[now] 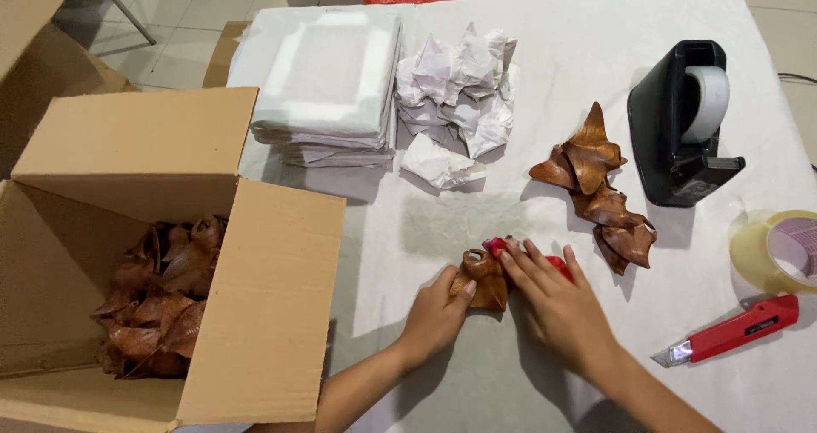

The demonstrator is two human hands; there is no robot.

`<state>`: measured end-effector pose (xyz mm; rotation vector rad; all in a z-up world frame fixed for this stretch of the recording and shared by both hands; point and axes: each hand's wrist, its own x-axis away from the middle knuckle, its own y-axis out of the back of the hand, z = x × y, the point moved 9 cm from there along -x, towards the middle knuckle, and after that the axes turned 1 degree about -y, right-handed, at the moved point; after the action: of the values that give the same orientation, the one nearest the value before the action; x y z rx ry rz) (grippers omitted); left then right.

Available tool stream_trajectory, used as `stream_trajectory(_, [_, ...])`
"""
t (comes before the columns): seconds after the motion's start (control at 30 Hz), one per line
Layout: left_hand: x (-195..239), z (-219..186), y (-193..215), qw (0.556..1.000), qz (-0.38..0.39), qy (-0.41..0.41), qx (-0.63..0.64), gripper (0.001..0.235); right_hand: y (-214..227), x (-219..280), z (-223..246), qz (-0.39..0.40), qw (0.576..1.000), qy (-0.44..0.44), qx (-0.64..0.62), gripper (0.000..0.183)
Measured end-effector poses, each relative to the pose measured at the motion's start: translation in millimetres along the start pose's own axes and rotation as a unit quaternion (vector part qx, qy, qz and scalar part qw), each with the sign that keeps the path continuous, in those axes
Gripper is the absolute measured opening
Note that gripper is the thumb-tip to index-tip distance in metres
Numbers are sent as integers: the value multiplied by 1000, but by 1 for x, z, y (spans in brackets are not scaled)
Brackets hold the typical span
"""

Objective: Folding and securing decorative items with tape and placing them in a box

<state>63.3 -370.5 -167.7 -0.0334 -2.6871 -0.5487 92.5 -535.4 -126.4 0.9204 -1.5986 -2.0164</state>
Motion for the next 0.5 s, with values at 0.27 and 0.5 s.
stream_trajectory(0.27, [-5, 9, -5, 999, -5, -35, -38, 23, 32, -5, -44, -16, 998, -38, -39, 36])
stream_trajectory(0.5, [1, 5, -3, 1000, 7, -5, -28, 26, 66, -18, -30, -144, 967, -137, -162, 28])
